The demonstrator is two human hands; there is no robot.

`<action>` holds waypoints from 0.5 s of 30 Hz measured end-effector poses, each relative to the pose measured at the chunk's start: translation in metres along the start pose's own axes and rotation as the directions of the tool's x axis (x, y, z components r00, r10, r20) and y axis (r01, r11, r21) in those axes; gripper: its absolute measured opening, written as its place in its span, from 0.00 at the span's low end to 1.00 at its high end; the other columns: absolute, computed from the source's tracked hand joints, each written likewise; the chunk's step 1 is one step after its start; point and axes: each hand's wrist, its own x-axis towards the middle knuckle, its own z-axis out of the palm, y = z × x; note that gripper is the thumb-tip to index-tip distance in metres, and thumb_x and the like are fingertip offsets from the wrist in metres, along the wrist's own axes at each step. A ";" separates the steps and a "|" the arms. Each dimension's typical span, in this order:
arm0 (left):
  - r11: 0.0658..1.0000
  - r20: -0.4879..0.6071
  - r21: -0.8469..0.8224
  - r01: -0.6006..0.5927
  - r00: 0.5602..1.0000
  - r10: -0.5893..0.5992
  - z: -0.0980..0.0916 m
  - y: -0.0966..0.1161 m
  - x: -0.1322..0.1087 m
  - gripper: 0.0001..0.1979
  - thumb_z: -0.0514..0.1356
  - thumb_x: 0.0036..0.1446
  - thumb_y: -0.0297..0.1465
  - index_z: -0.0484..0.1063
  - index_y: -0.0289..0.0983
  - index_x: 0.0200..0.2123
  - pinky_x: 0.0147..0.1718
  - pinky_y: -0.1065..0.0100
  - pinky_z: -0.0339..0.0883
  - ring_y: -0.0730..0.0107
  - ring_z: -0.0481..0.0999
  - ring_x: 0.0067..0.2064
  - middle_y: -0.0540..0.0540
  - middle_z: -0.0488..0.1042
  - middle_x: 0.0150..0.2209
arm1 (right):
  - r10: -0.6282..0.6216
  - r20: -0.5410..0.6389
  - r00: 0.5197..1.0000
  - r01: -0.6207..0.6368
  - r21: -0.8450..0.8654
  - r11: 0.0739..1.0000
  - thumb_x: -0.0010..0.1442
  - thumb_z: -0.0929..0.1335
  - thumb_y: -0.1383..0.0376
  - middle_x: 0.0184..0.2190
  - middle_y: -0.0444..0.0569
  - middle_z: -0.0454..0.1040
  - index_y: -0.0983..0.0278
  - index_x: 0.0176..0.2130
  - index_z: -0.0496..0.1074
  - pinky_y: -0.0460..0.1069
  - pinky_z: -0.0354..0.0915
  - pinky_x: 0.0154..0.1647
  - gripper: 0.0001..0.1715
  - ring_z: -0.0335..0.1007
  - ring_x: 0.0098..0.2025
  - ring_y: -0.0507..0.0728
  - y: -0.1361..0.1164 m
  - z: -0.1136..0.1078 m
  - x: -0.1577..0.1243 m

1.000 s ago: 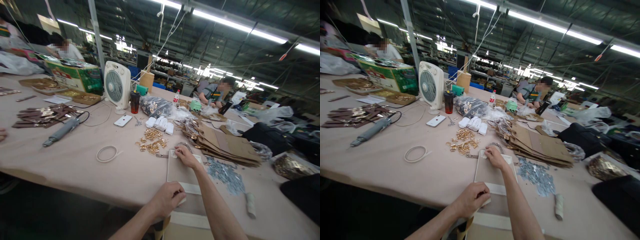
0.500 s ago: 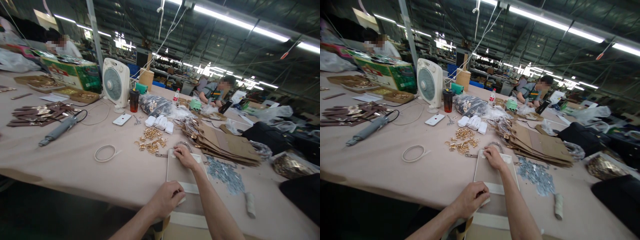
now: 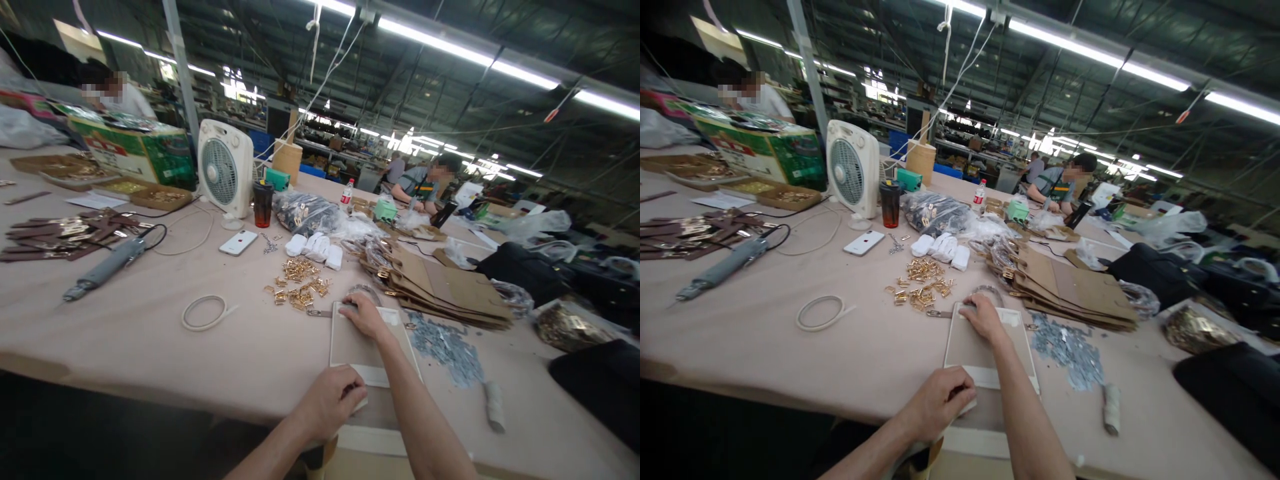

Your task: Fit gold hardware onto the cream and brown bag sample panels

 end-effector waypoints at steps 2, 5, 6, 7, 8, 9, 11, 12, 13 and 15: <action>1.000 -0.002 0.001 -0.003 1.000 0.003 0.001 -0.001 0.000 0.07 0.59 0.62 0.29 0.77 0.36 0.33 0.38 0.70 0.62 0.68 0.73 0.37 0.47 0.77 0.32 | 0.016 -0.032 0.999 -0.017 -0.019 1.000 0.62 0.73 0.61 0.40 0.51 0.80 0.61 0.40 0.79 0.56 0.66 0.52 0.07 0.74 0.45 0.61 -0.002 0.003 0.000; 1.000 -0.006 0.003 0.000 1.000 0.000 0.001 -0.001 0.000 0.07 0.59 0.63 0.30 0.76 0.37 0.33 0.38 0.70 0.62 0.69 0.73 0.36 0.47 0.77 0.32 | 0.045 -0.097 0.994 -0.049 -0.040 0.998 0.64 0.71 0.62 0.38 0.51 0.80 0.60 0.37 0.80 0.57 0.65 0.51 0.06 0.73 0.44 0.62 -0.006 0.010 -0.002; 1.000 -0.005 0.004 0.003 1.000 -0.003 0.001 -0.001 0.000 0.07 0.59 0.63 0.30 0.76 0.37 0.33 0.38 0.70 0.61 0.69 0.73 0.36 0.47 0.76 0.32 | 0.054 -0.125 0.991 -0.060 -0.046 0.997 0.65 0.70 0.62 0.38 0.52 0.80 0.60 0.37 0.80 0.57 0.65 0.52 0.07 0.72 0.44 0.62 -0.007 0.013 -0.003; 1.000 -0.001 0.004 0.007 1.000 -0.007 0.000 0.000 0.000 0.07 0.59 0.63 0.30 0.76 0.37 0.33 0.37 0.70 0.61 0.69 0.73 0.36 0.48 0.76 0.32 | 0.061 -0.155 0.986 -0.069 -0.050 0.996 0.66 0.70 0.62 0.38 0.53 0.80 0.60 0.37 0.80 0.58 0.65 0.52 0.08 0.72 0.45 0.63 -0.009 0.016 -0.004; 1.000 0.001 0.004 0.013 1.000 -0.013 0.000 0.001 0.000 0.07 0.58 0.63 0.30 0.76 0.37 0.33 0.37 0.70 0.61 0.69 0.72 0.35 0.48 0.76 0.31 | 0.065 -0.183 0.981 -0.076 -0.052 0.996 0.66 0.69 0.63 0.38 0.54 0.80 0.60 0.37 0.80 0.59 0.64 0.53 0.08 0.71 0.46 0.64 -0.010 0.019 -0.005; 1.000 0.003 0.003 0.020 1.000 -0.020 -0.001 0.001 0.000 0.08 0.58 0.63 0.30 0.75 0.37 0.33 0.36 0.70 0.61 0.69 0.72 0.35 0.48 0.75 0.31 | 0.067 -0.209 0.976 -0.079 -0.052 0.996 0.66 0.68 0.63 0.39 0.55 0.80 0.60 0.37 0.80 0.60 0.64 0.54 0.08 0.71 0.46 0.64 -0.012 0.021 -0.006; 1.000 0.000 -0.005 0.030 1.000 -0.030 -0.001 0.002 0.001 0.08 0.58 0.63 0.31 0.75 0.37 0.33 0.35 0.70 0.60 0.69 0.71 0.34 0.49 0.75 0.30 | 0.062 -0.251 0.966 -0.075 -0.040 0.996 0.67 0.68 0.64 0.40 0.55 0.80 0.60 0.39 0.79 0.60 0.64 0.56 0.09 0.71 0.48 0.65 -0.016 0.023 -0.007; 0.999 -0.005 -0.012 0.032 0.999 -0.033 -0.001 0.002 0.001 0.08 0.58 0.63 0.31 0.75 0.36 0.32 0.35 0.70 0.60 0.69 0.71 0.34 0.48 0.75 0.30 | 0.057 -0.267 0.962 -0.068 -0.031 0.997 0.67 0.67 0.64 0.41 0.55 0.80 0.60 0.40 0.79 0.60 0.64 0.57 0.10 0.71 0.49 0.65 -0.018 0.023 -0.009; 0.999 -0.014 -0.022 0.031 0.999 -0.031 -0.001 0.002 0.001 0.09 0.58 0.63 0.32 0.75 0.36 0.32 0.35 0.70 0.61 0.69 0.71 0.34 0.48 0.74 0.30 | 0.052 -0.282 0.958 -0.060 -0.022 0.998 0.68 0.66 0.64 0.43 0.55 0.80 0.60 0.42 0.79 0.60 0.65 0.58 0.11 0.72 0.50 0.64 -0.020 0.021 -0.011; 0.998 -0.040 -0.055 0.020 0.999 -0.023 0.000 -0.001 0.002 0.10 0.58 0.64 0.34 0.76 0.36 0.32 0.35 0.69 0.61 0.69 0.71 0.34 0.48 0.75 0.31 | 0.038 -0.326 0.945 -0.037 0.012 0.999 0.68 0.65 0.64 0.48 0.55 0.79 0.60 0.47 0.78 0.60 0.64 0.61 0.13 0.71 0.54 0.63 -0.024 0.016 -0.018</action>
